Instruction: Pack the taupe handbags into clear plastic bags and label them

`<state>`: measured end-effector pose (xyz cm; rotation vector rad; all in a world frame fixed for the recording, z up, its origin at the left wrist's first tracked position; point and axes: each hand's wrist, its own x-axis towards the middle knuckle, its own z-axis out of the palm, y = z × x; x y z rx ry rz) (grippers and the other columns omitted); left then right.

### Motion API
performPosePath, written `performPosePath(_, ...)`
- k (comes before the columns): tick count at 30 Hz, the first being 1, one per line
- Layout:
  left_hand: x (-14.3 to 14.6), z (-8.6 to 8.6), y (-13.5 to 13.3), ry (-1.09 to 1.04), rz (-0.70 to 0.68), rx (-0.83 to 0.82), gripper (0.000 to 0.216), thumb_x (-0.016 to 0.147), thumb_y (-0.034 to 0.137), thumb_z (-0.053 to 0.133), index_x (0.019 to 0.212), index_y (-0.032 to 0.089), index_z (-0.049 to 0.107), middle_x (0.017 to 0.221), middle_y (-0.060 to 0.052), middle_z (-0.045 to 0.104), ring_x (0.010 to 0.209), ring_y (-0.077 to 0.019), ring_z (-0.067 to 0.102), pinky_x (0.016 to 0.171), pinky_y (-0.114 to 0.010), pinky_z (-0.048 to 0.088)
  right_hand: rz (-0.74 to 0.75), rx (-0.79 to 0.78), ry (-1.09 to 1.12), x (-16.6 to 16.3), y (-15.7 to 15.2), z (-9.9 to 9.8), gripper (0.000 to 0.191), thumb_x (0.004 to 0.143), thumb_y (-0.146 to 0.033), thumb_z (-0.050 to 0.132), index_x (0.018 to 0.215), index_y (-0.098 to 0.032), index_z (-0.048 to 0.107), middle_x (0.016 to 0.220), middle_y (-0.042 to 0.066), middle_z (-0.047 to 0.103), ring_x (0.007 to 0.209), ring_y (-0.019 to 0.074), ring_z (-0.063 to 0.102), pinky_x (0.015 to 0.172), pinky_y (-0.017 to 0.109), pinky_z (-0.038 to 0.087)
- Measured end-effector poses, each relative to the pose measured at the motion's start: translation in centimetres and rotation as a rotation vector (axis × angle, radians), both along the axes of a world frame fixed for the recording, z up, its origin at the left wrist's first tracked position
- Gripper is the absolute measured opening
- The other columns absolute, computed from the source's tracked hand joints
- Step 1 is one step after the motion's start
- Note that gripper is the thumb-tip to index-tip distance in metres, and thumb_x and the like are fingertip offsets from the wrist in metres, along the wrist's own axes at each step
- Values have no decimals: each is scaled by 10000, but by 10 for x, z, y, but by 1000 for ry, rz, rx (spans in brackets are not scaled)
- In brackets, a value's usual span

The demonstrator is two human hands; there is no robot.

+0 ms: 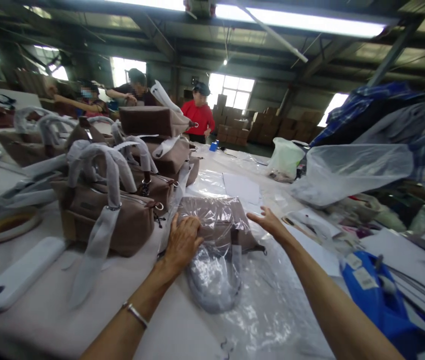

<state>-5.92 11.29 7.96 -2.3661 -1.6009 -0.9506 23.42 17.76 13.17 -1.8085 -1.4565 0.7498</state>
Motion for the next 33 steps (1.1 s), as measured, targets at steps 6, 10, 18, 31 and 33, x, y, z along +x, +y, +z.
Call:
performPosePath(6,-25,5,23,147,-99,14,341,785,129,748,1024,205,518,1156,-63,664,1112,-258,607,1145,-593,252,217,-238,427,-11,-20,-40,498,750,-584,731,1021,-177,642,924,95,722,697,179,665,586,284,533)
performPosePath(10,-43,18,40,260,-152,-18,369,759,99,764,1046,192,552,1270,-97,629,1291,-287,511,1160,-575,244,333,-275,618,-17,-67,-40,479,780,-490,746,1158,-222,624,1201,96,684,973,201,681,729,281,569)
performPosePath(18,-10,31,-51,316,-234,48,153,902,74,544,1000,178,598,1106,-81,652,1016,-251,594,885,-402,483,348,381,-269,46,-156,-73,484,918,-403,580,1368,-231,527,1269,128,651,1107,291,657,904,461,579)
performPosePath(31,31,-13,-124,-124,-404,-293,210,943,217,573,1142,199,642,1296,-102,627,1196,-259,568,1052,-412,423,1035,776,-484,4,-183,-68,329,915,-125,510,1163,-288,651,1140,37,738,1181,239,635,1123,482,420)
performPosePath(33,25,-5,-124,-289,-419,-354,226,991,292,497,1109,197,665,1229,-94,660,1151,-238,589,1031,-374,429,1011,727,-333,-2,-179,-56,304,921,-150,482,1130,-280,661,1057,44,752,1085,239,676,1079,465,453)
